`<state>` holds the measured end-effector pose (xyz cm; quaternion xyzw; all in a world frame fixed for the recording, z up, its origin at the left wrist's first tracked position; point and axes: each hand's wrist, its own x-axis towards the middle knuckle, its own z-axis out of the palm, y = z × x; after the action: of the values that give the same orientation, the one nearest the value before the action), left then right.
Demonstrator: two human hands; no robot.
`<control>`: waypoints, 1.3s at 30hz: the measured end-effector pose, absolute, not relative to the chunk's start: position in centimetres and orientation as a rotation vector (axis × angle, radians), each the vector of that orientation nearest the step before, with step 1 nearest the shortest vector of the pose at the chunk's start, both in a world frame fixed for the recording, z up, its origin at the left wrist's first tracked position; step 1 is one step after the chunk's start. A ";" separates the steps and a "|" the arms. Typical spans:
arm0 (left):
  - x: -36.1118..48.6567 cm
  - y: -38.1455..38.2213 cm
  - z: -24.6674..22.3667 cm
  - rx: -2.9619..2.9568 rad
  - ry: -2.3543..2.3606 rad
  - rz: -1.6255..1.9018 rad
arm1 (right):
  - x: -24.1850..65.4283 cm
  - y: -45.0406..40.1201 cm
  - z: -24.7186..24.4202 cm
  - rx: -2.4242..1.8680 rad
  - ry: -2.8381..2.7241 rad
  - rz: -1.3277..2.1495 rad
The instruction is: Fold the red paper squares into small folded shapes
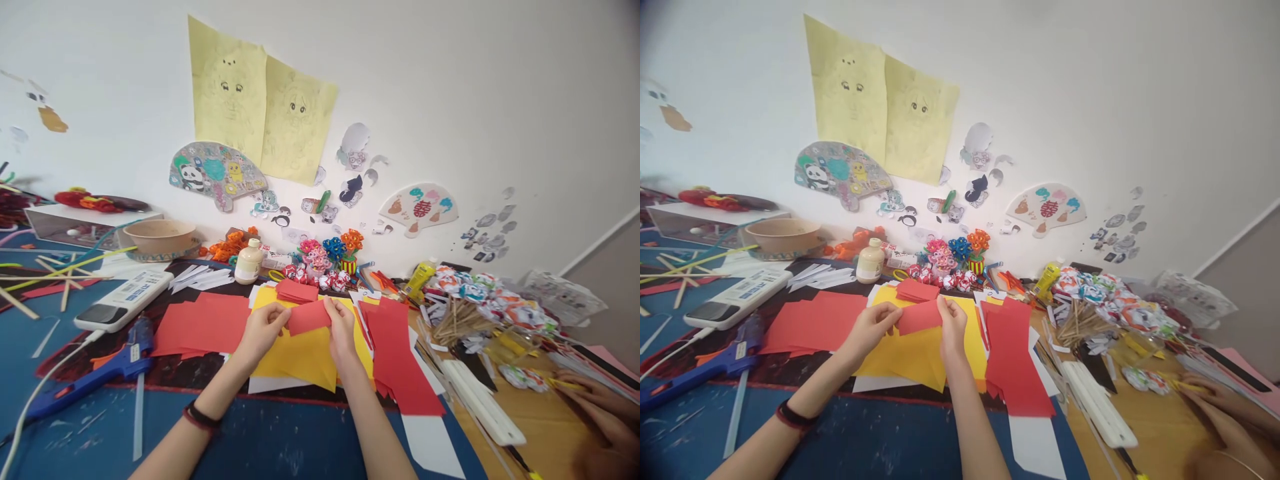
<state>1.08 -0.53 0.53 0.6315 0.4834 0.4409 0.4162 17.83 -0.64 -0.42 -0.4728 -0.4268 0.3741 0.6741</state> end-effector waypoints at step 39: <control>-1.0 0.1 1.1 1.692 1.527 1.351 | 17.7 -1.1 0.1 -1.005 -1.592 1.203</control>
<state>-1.02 0.09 1.15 0.6195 0.5589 0.4945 0.2436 17.70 -1.15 0.07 -0.4045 -0.6404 0.4840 0.4382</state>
